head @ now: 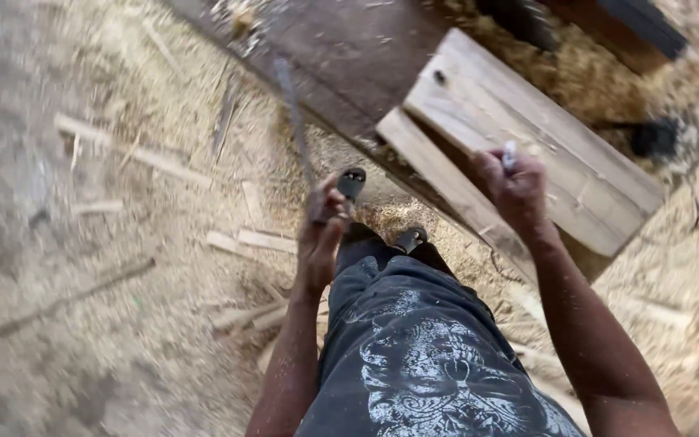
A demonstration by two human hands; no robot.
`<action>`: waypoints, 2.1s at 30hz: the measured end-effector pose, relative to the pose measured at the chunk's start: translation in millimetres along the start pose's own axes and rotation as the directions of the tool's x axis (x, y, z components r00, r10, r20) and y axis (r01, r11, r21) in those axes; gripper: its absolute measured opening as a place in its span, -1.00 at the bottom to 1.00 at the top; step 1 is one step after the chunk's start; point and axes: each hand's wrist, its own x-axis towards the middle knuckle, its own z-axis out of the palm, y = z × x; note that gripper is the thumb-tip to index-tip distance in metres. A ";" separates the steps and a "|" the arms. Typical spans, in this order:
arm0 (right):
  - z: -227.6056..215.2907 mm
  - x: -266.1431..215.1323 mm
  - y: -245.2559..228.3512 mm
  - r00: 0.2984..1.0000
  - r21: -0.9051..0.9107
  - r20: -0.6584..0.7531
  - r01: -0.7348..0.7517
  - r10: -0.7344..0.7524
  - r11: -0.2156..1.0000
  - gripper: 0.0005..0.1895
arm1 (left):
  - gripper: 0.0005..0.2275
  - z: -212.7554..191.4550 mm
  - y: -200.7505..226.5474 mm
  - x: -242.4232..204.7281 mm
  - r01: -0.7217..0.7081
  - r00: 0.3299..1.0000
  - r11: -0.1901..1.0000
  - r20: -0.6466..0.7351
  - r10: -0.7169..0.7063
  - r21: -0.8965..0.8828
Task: Using a measuring tape, square, and pen to mark lines on a wooden plank.
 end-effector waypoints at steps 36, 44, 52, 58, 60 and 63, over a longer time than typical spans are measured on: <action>17.7 5.9 18.6 0.985 0.248 0.076 -0.171 0.157 0.954 -0.61 | -0.72 116.9 -172.2 34.6 0.613 0.788 0.775 0.054 -0.613 -0.154; 42.4 30.6 13.0 0.980 0.054 0.185 -0.086 0.075 0.995 -0.87 | -0.70 115.3 -168.1 34.8 0.575 0.818 0.810 0.057 -0.572 -0.120; 67.6 52.4 12.3 0.974 -0.014 0.227 -0.015 0.018 1.000 -0.89 | -0.64 112.9 -163.2 39.3 0.597 0.802 0.800 0.075 -0.593 -0.055; 75.6 67.8 20.4 0.953 -0.136 0.304 0.035 0.008 0.990 -0.88 | -0.61 117.3 -166.9 41.6 0.601 0.799 0.795 0.036 -0.600 -0.086; 75.1 72.4 17.4 0.946 -0.234 0.323 0.101 -0.020 0.967 -0.86 | -0.63 119.5 -176.6 38.4 0.536 0.844 0.844 0.018 -0.536 -0.025; 74.6 74.4 21.2 0.939 -0.241 0.344 0.081 0.007 0.967 -0.86 | -0.64 118.4 -161.4 44.8 0.584 0.811 0.808 0.030 -0.584 -0.080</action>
